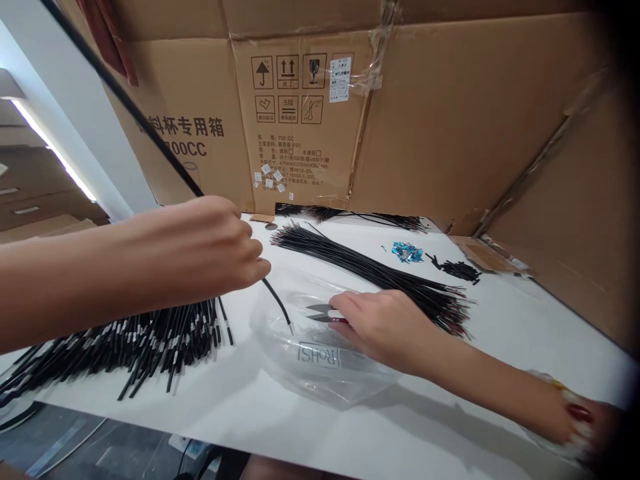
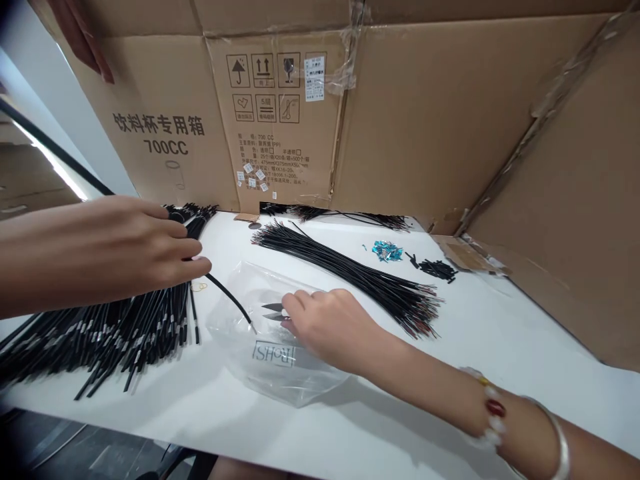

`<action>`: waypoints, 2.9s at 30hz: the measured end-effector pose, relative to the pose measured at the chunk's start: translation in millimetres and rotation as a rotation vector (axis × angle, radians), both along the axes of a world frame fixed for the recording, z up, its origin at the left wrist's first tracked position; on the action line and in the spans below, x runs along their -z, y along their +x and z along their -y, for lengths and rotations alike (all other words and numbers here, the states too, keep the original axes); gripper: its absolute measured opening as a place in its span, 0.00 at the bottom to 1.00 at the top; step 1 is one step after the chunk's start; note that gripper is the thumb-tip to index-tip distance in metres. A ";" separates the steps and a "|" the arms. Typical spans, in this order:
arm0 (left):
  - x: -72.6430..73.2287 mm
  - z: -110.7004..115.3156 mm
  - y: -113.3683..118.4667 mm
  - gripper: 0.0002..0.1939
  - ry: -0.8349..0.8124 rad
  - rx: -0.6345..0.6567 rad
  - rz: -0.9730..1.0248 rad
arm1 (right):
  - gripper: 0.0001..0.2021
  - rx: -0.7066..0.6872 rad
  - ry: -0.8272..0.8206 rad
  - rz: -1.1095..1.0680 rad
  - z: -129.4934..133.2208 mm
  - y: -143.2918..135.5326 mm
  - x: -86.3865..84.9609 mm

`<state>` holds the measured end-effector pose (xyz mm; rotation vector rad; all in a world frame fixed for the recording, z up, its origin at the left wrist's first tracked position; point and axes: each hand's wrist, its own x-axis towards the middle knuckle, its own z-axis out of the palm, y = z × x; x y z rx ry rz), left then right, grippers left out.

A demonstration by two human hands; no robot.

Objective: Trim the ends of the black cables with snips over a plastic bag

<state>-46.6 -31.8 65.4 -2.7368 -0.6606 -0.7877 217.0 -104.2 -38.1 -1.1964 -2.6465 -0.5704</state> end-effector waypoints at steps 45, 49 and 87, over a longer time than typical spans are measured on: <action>13.7 -14.5 12.7 0.14 0.423 -0.147 -0.830 | 0.13 -0.088 0.129 0.285 -42.7 -25.0 45.4; 12.5 -13.7 9.5 0.14 0.397 -0.137 -0.825 | 0.12 -0.073 0.172 0.270 -42.1 -20.5 41.1; 21.3 -15.2 -14.3 0.14 0.407 0.031 -0.604 | 0.13 -0.142 0.256 0.261 -50.1 -30.3 47.4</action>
